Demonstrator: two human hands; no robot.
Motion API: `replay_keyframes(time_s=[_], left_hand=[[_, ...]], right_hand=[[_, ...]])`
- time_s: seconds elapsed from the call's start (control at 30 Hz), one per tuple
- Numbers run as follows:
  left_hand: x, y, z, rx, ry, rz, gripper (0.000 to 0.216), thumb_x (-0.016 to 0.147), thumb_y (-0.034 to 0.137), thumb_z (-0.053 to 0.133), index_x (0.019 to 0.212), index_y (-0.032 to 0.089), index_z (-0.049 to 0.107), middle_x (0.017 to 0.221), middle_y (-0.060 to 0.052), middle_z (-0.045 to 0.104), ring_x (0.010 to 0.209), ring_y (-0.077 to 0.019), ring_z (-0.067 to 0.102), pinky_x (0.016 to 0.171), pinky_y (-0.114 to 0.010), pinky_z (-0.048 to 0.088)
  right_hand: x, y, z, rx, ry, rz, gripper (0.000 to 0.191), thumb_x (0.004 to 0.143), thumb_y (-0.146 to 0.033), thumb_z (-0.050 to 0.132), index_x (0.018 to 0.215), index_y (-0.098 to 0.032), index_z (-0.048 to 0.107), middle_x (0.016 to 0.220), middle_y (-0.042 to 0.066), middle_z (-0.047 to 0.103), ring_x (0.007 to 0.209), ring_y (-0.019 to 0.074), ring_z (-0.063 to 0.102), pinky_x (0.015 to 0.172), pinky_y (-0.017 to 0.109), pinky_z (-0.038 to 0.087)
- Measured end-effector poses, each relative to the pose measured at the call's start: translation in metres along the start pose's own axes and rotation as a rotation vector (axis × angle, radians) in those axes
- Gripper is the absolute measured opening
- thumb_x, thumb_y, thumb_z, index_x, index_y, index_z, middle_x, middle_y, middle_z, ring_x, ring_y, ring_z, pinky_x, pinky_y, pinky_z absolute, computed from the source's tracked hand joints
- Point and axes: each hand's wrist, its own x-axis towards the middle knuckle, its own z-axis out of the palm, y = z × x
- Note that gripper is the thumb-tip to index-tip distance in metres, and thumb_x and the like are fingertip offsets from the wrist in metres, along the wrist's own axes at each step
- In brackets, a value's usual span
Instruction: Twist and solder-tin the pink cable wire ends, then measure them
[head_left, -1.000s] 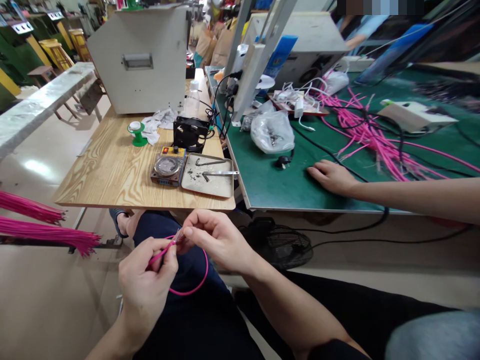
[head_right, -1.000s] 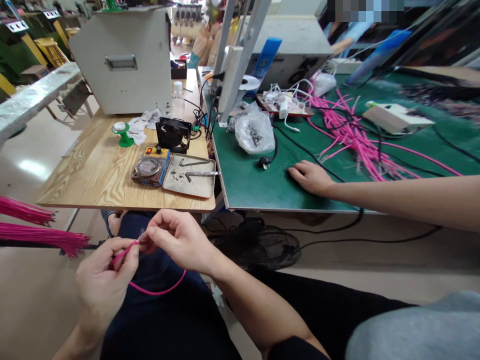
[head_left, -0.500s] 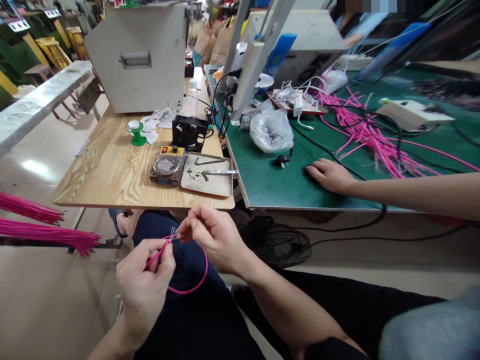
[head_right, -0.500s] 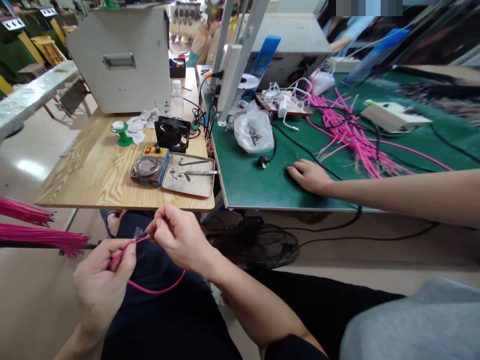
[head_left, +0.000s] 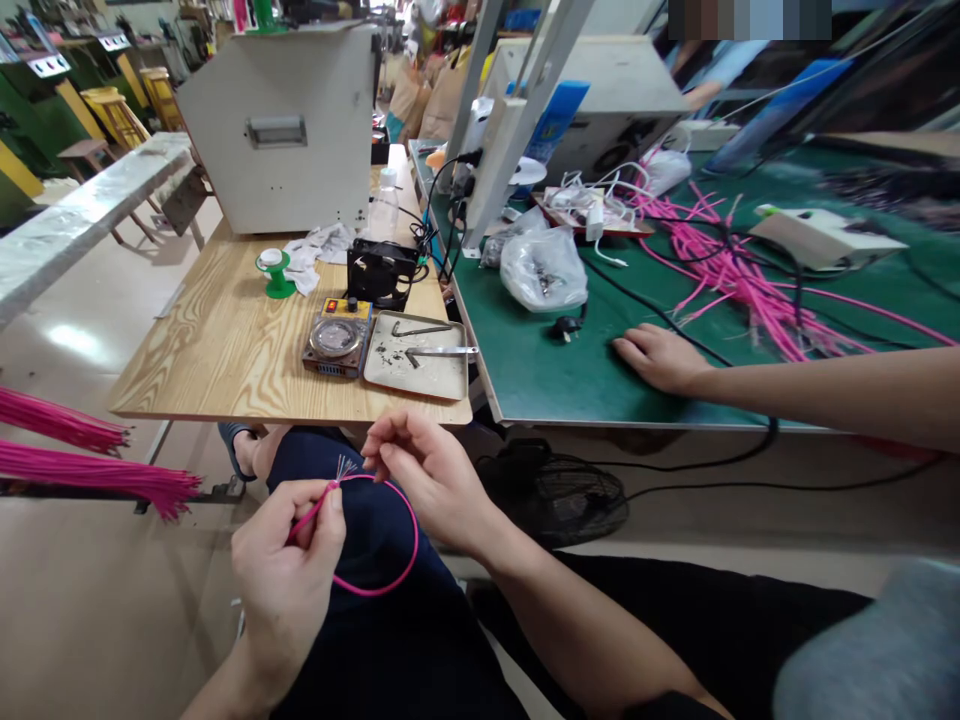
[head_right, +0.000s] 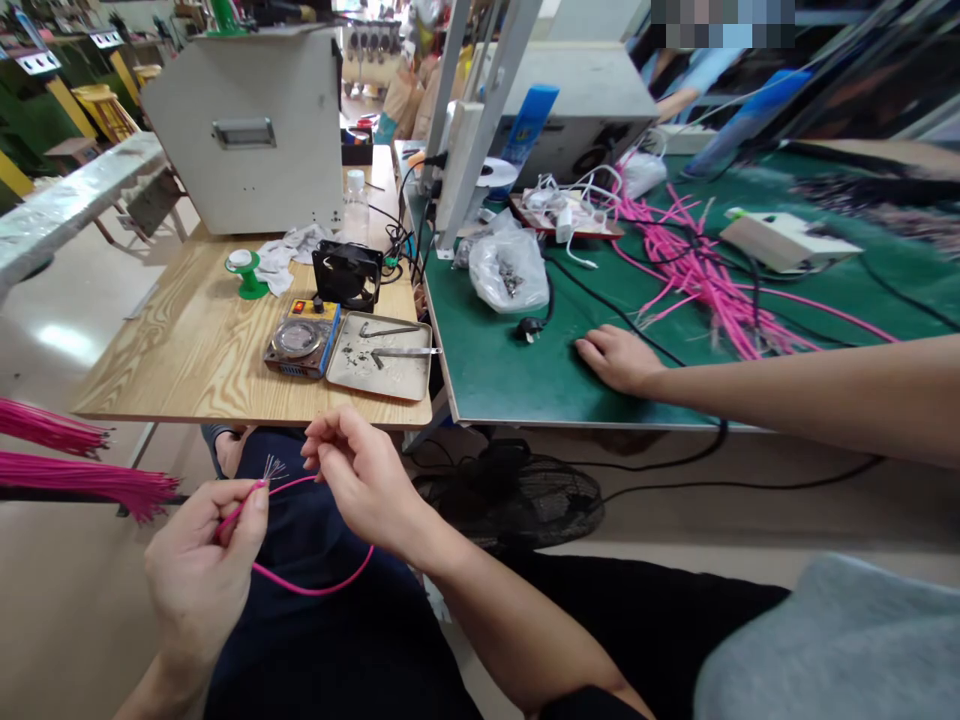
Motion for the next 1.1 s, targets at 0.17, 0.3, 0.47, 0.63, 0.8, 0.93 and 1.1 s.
replay_keyframes(time_s=[0.17,0.3,0.47,0.63,0.8,0.93,1.1], left_hand=[[0.000,0.000,-0.001,0.008,0.004,-0.018,0.014,0.096,0.031,0.071,0.089,0.021,0.077,0.064,0.006,0.067,0.052,-0.0072,0.054,0.055,-0.016,0.045],[0.002,0.002,-0.001,0.014,0.005,0.002,0.014,0.097,0.030,0.070,0.088,0.021,0.075,0.061,0.007,0.064,0.050,-0.0065,0.053,0.053,-0.015,0.045],[0.002,0.002,0.000,0.015,0.013,0.014,0.012,0.098,0.030,0.070,0.090,0.022,0.075,0.065,0.007,0.068,0.052,-0.0063,0.057,0.055,-0.013,0.046],[0.002,0.001,0.000,-0.014,0.006,0.030,0.011,0.097,0.029,0.070,0.090,0.022,0.076,0.066,0.007,0.070,0.054,-0.0067,0.061,0.058,-0.013,0.050],[0.003,0.001,0.002,-0.087,0.002,0.024,0.009,0.097,0.028,0.071,0.092,0.023,0.077,0.072,0.006,0.075,0.060,-0.0081,0.068,0.063,-0.013,0.054],[0.003,0.000,0.004,-0.159,-0.026,0.011,0.010,0.098,0.027,0.071,0.094,0.023,0.079,0.077,0.003,0.078,0.065,-0.0108,0.072,0.066,-0.015,0.058],[-0.001,-0.003,0.005,-0.164,-0.062,-0.043,0.011,0.096,0.030,0.074,0.095,0.022,0.081,0.078,-0.001,0.078,0.068,-0.0148,0.075,0.065,-0.020,0.059]], right_hand=[[-0.005,0.005,-0.002,-0.077,-0.037,-0.038,0.019,0.099,-0.014,0.045,0.104,-0.023,0.061,0.080,-0.004,0.057,0.067,0.0095,0.054,0.062,0.024,0.046],[-0.007,0.005,-0.002,-0.121,-0.031,-0.001,0.012,0.106,-0.029,0.048,0.106,-0.024,0.059,0.076,-0.005,0.053,0.064,0.0108,0.052,0.061,0.026,0.044],[-0.006,0.004,0.002,-0.072,-0.062,-0.027,0.014,0.104,-0.024,0.047,0.106,-0.022,0.061,0.083,-0.002,0.059,0.073,0.0123,0.058,0.070,0.029,0.050],[-0.008,0.009,0.002,-0.052,-0.041,0.001,0.011,0.106,-0.027,0.050,0.101,-0.023,0.058,0.076,-0.005,0.053,0.064,0.0101,0.051,0.060,0.026,0.042],[-0.008,0.008,0.007,0.203,-0.066,0.029,0.018,0.102,-0.028,0.060,0.119,-0.024,0.062,0.077,-0.005,0.057,0.066,0.0105,0.056,0.065,0.026,0.049],[-0.006,-0.002,0.012,0.447,-0.171,0.163,0.032,0.086,-0.032,0.081,0.113,-0.020,0.069,0.100,0.002,0.068,0.085,0.0124,0.063,0.079,0.028,0.056],[-0.002,-0.013,0.018,0.474,-0.175,0.267,0.036,0.069,-0.031,0.099,0.085,-0.018,0.070,0.082,-0.002,0.067,0.075,0.0096,0.061,0.072,0.023,0.054]])
